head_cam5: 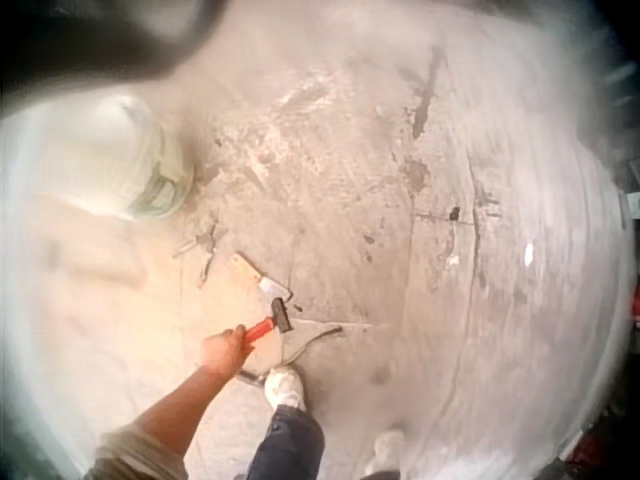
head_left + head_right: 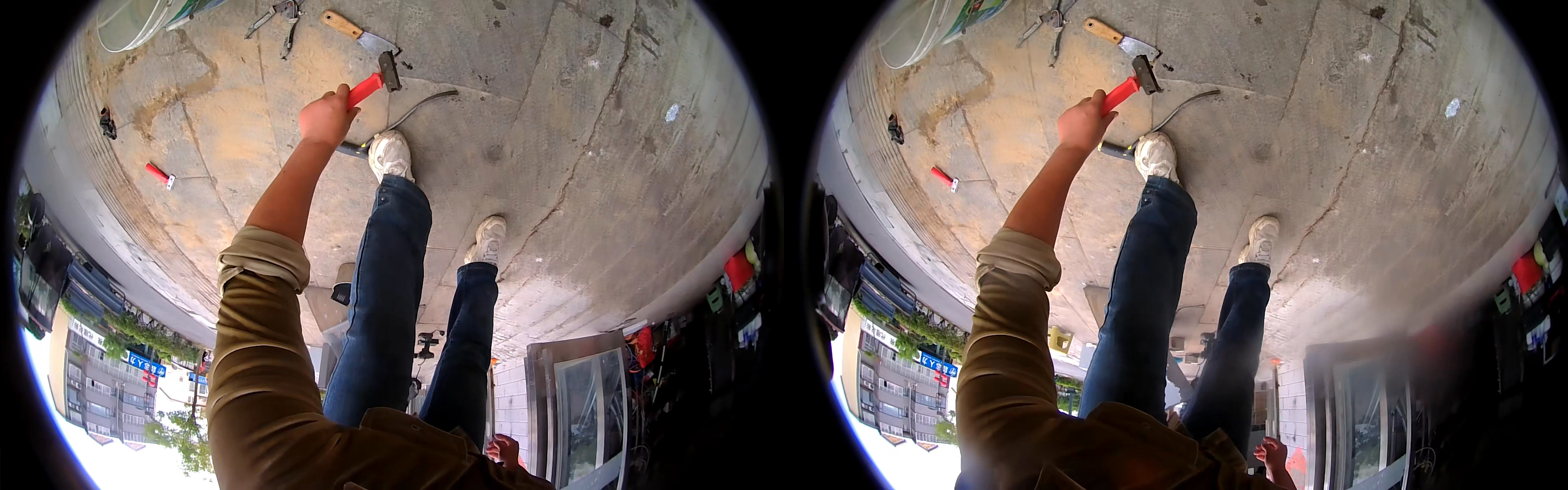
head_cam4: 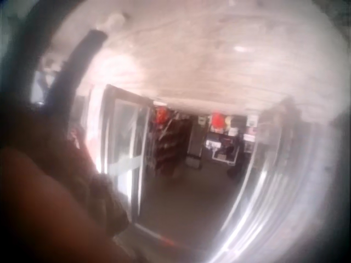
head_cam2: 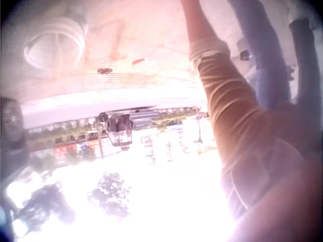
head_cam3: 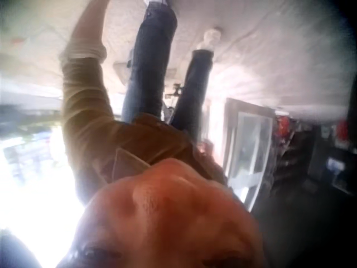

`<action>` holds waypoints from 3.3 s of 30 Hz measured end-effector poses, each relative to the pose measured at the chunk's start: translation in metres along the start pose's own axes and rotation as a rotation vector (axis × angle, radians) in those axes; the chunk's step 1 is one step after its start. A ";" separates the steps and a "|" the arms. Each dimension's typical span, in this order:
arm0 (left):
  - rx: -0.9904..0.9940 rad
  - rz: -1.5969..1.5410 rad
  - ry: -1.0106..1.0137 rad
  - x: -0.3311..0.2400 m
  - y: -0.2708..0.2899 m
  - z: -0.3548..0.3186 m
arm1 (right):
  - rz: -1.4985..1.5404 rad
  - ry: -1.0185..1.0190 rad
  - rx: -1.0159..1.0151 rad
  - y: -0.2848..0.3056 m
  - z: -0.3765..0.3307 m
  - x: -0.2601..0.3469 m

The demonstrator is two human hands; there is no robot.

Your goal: The person kneels on the ground and uses a power drill on a small metal box. They then use two scrapers to remove residue from the box and a nearby metal frame. The person moves between the outdoor area and a cluttered workshop.

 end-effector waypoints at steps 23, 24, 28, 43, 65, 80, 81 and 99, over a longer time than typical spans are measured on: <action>-0.281 -0.048 0.033 0.051 -0.052 0.105 | -0.107 -0.075 -0.041 -0.027 -0.013 0.027; -0.271 -0.184 0.059 0.040 -0.052 0.089 | -0.075 -0.081 -0.057 -0.022 -0.016 0.027; -0.289 -0.603 0.174 0.020 -0.021 -0.018 | -0.169 0.066 -0.058 0.022 -0.018 0.040; -0.596 -1.697 0.596 -0.102 0.180 -0.447 | -0.546 1.404 0.557 -0.125 -0.189 0.308; -1.618 -1.238 1.690 -0.332 -0.136 -1.120 | -2.122 1.569 0.938 -0.179 -0.069 -0.265; -0.988 -0.562 2.696 -0.528 -0.301 -1.459 | -3.234 0.966 1.355 -0.083 0.157 -0.666; -0.963 -0.550 2.737 -0.534 -0.303 -1.463 | -3.281 0.900 1.373 -0.081 0.170 -0.679; -0.894 -0.353 3.151 -0.677 -0.385 -1.555 | -3.601 0.245 1.359 0.027 0.373 -0.847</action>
Point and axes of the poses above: each hand's wrist, its own z-axis towards the middle knuckle, its own y-axis out of the back of the hand, x = y × z, the point moved 2 cm from there along z, towards the middle knuckle, and after that the axes turned 3 degrees about z, right-handed, at the moved point
